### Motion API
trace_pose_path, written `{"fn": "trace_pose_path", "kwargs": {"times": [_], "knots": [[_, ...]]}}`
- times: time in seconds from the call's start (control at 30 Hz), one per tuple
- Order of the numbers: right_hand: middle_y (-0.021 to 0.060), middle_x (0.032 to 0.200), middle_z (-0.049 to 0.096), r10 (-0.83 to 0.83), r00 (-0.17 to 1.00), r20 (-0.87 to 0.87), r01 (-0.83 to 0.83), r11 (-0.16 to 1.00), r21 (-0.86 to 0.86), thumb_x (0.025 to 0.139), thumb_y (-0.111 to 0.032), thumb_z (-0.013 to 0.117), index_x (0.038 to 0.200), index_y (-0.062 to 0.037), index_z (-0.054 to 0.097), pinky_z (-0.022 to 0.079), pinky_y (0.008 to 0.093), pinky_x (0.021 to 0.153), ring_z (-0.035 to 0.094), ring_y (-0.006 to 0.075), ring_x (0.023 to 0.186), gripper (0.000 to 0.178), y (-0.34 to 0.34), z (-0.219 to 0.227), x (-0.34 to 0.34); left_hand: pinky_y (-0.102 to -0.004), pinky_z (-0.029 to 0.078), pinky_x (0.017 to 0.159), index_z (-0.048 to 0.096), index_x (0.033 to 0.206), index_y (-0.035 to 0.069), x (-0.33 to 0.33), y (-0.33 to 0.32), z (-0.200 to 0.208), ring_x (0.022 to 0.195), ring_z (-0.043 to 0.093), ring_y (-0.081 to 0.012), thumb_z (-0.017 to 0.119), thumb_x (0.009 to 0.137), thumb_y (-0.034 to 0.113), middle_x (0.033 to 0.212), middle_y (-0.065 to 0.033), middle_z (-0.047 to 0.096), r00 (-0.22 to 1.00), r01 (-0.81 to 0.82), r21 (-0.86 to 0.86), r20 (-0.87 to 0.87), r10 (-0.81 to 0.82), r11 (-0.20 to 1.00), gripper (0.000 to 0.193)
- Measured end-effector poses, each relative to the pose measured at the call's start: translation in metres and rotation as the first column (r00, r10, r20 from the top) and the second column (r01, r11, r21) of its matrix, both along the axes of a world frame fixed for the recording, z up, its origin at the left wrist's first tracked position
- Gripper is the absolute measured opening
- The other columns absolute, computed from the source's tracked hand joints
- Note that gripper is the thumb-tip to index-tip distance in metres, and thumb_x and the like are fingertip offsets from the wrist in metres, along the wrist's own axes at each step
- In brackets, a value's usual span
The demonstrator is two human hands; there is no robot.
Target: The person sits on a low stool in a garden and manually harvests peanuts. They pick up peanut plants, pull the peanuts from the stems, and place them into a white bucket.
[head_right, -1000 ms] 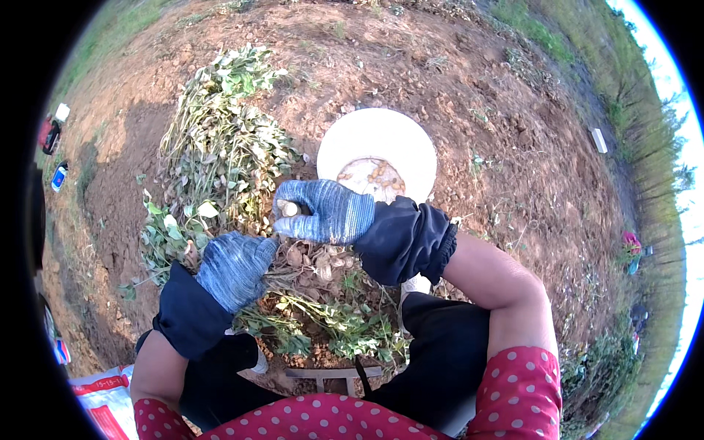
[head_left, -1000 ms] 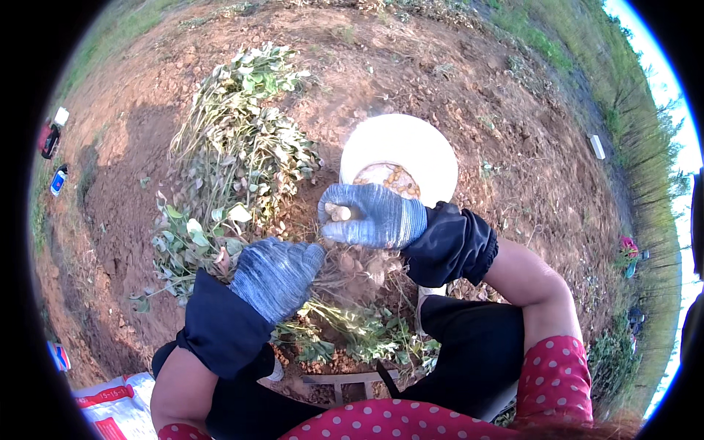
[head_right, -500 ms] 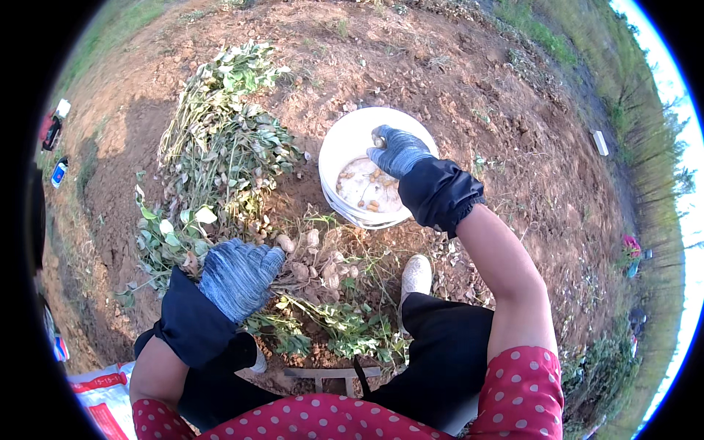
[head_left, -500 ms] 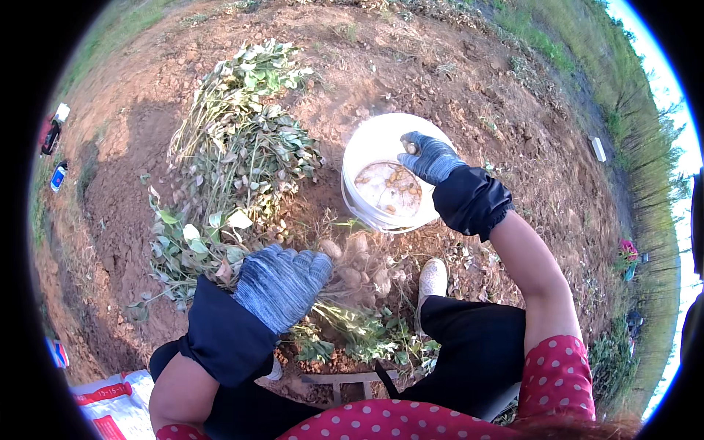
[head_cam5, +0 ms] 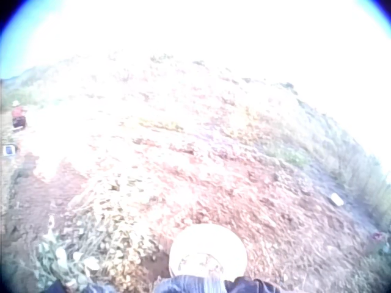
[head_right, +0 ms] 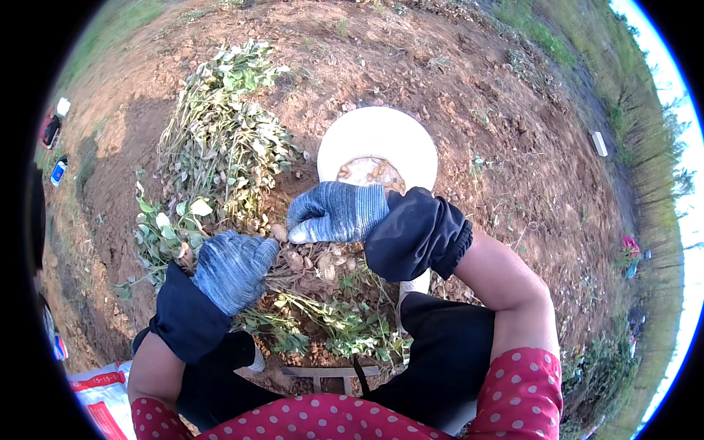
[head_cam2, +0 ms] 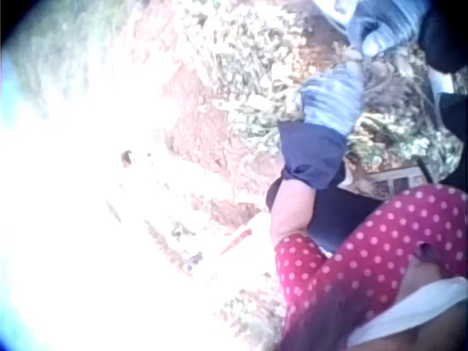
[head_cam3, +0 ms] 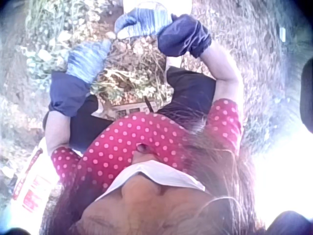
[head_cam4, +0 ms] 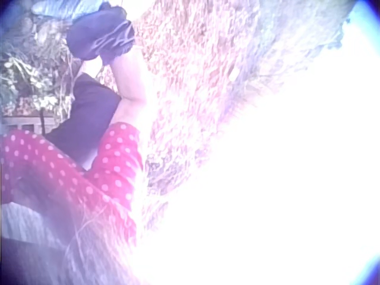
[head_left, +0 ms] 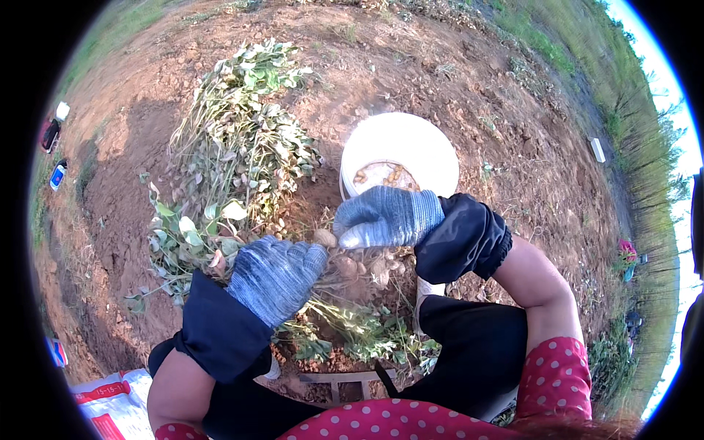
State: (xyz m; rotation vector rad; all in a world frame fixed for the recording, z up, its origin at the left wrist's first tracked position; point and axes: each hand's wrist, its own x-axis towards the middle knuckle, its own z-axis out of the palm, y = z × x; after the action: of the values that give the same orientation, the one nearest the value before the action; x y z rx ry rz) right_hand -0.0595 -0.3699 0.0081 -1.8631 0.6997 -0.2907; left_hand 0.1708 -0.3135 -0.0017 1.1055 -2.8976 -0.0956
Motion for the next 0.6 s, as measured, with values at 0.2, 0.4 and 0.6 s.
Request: {"fn": "trace_pose_path", "kwargs": {"times": [0.2,0.4,0.6], "knots": [[-0.0002,0.065,0.052,-0.663,0.743,0.092,0.476,0.619,0.625,0.089,-0.026,0.054,0.087,-0.0049,0.055,0.036,0.0182,0.040,0.046,0.0065,0.050,0.021,-0.028,0.007,-0.016,-0.0406,0.044,0.061,0.056,0.097,0.006,0.012,0.005,0.001,0.069,0.058,-0.0261,0.060,0.062,0.011,0.076,-0.0081,0.057,0.996,0.043,-0.119,-0.075,-0.052,0.992,0.035],[0.0019,0.070,0.057,-0.498,0.856,0.137,0.299,0.694,0.655,0.085,-0.022,0.054,0.091,-0.0021,0.059,0.036,0.0155,0.039,0.046,0.0052,0.047,0.021,-0.029,-0.003,-0.028,-0.0390,0.043,0.063,0.055,0.103,0.006,0.012,0.009,-0.001,0.069,0.057,-0.0248,0.055,0.065,0.012,0.076,-0.0081,0.056,0.993,0.119,-0.088,0.021,-0.117,0.989,0.039],[-0.0025,0.079,0.058,-0.027,0.997,-0.066,0.043,0.963,0.267,0.082,-0.017,0.065,0.088,-0.0055,0.059,0.043,0.0270,0.069,0.052,0.0094,0.075,0.015,0.008,-0.006,0.012,-0.0410,0.043,0.058,0.058,0.095,0.006,-0.001,0.001,-0.009,0.066,0.057,-0.0265,0.058,0.064,0.013,0.074,-0.0094,0.056,0.980,0.182,-0.092,-0.064,-0.189,0.979,0.032]]}}
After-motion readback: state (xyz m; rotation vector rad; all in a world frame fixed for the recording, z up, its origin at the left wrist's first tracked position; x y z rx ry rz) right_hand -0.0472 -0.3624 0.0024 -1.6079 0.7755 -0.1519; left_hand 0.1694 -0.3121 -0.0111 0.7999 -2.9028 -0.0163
